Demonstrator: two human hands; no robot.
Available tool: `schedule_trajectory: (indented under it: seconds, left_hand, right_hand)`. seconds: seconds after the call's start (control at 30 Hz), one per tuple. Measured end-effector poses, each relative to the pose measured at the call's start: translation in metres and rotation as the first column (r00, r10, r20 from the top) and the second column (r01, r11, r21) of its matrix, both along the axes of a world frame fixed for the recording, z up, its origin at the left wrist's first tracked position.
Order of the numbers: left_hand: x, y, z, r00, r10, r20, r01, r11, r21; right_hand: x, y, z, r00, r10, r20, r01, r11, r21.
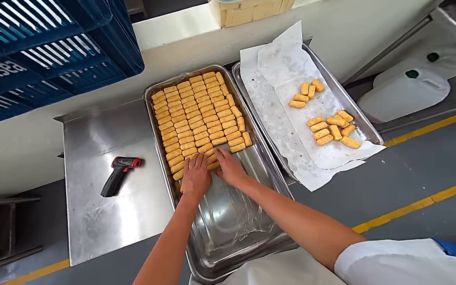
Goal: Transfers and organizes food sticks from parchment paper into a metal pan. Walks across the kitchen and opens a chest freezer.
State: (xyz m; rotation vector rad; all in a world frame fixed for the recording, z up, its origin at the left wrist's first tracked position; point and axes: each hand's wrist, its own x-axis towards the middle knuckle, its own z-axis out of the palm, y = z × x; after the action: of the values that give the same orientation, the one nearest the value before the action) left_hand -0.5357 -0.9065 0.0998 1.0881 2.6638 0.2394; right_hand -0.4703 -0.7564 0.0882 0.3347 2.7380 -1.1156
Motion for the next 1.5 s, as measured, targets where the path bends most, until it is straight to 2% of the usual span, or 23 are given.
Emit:
schedule_trajectory:
  seconds: [0.13,0.27,0.47,0.6,0.7,0.77,0.83,0.9,0.97,1.07,1.17,1.27,1.37,1.5]
  left_hand:
    - [0.006,-0.022,0.012,0.993,0.117,0.014,-0.118,0.979,0.166]
    - [0.016,-0.070,0.019,0.983,0.184,-0.020,-0.177,0.966,0.187]
    - [0.031,-0.089,0.020,0.986,0.165,-0.022,-0.165,0.986,0.007]
    - [0.016,-0.088,0.021,0.991,0.128,-0.029,-0.125,0.989,0.081]
    - [0.000,-0.091,0.016,0.993,0.081,-0.081,-0.068,0.985,0.157]
    - [-0.006,-0.093,0.011,0.990,0.082,-0.114,-0.061,0.983,0.175]
    - [-0.007,-0.094,0.008,0.989,0.079,-0.125,-0.057,0.983,0.174]
    - [-0.005,-0.096,0.009,0.988,0.100,-0.119,-0.077,0.980,0.182]
    - [0.001,-0.097,0.011,0.986,0.127,-0.109,-0.099,0.968,0.230]
    - [0.016,-0.089,0.016,0.983,0.170,-0.072,-0.141,0.943,0.303]
    - [0.034,-0.073,0.018,0.981,0.194,-0.026,-0.173,0.922,0.347]
    - [0.044,-0.060,0.023,0.982,0.187,0.031,-0.186,0.922,0.340]
    - [0.048,-0.054,0.026,0.974,0.220,0.052,-0.225,0.917,0.329]
    - [0.047,-0.055,0.027,0.961,0.271,0.049,-0.270,0.895,0.355]
  right_hand:
    - [-0.004,-0.004,-0.009,0.994,-0.012,-0.111,0.005,0.998,-0.062]
    - [-0.002,0.000,-0.008,0.997,0.023,-0.071,-0.026,0.999,-0.033]
    - [-0.005,-0.006,-0.008,0.997,-0.006,-0.079,0.007,1.000,0.011]
    - [-0.005,-0.014,0.000,0.997,-0.013,-0.071,0.020,0.995,0.096]
    - [-0.004,-0.001,0.019,1.000,0.026,0.008,-0.027,0.997,0.066]
    - [0.005,0.028,0.035,0.999,-0.001,-0.042,0.003,0.998,0.058]
    - [0.022,0.084,0.055,0.985,-0.143,-0.094,0.151,0.985,0.083]
    - [0.044,0.161,0.063,0.945,-0.315,-0.087,0.326,0.928,0.182]
    - [0.065,0.240,0.059,0.909,-0.416,-0.025,0.404,0.864,0.300]
    - [0.087,0.320,0.042,0.876,-0.452,0.167,0.351,0.836,0.421]
    - [0.092,0.346,0.024,0.870,-0.386,0.307,0.195,0.840,0.506]
    - [0.088,0.345,0.024,0.889,-0.283,0.361,0.074,0.866,0.495]
    - [0.087,0.350,0.029,0.881,-0.243,0.406,0.051,0.901,0.430]
    - [0.082,0.354,0.030,0.887,-0.276,0.370,0.086,0.886,0.456]
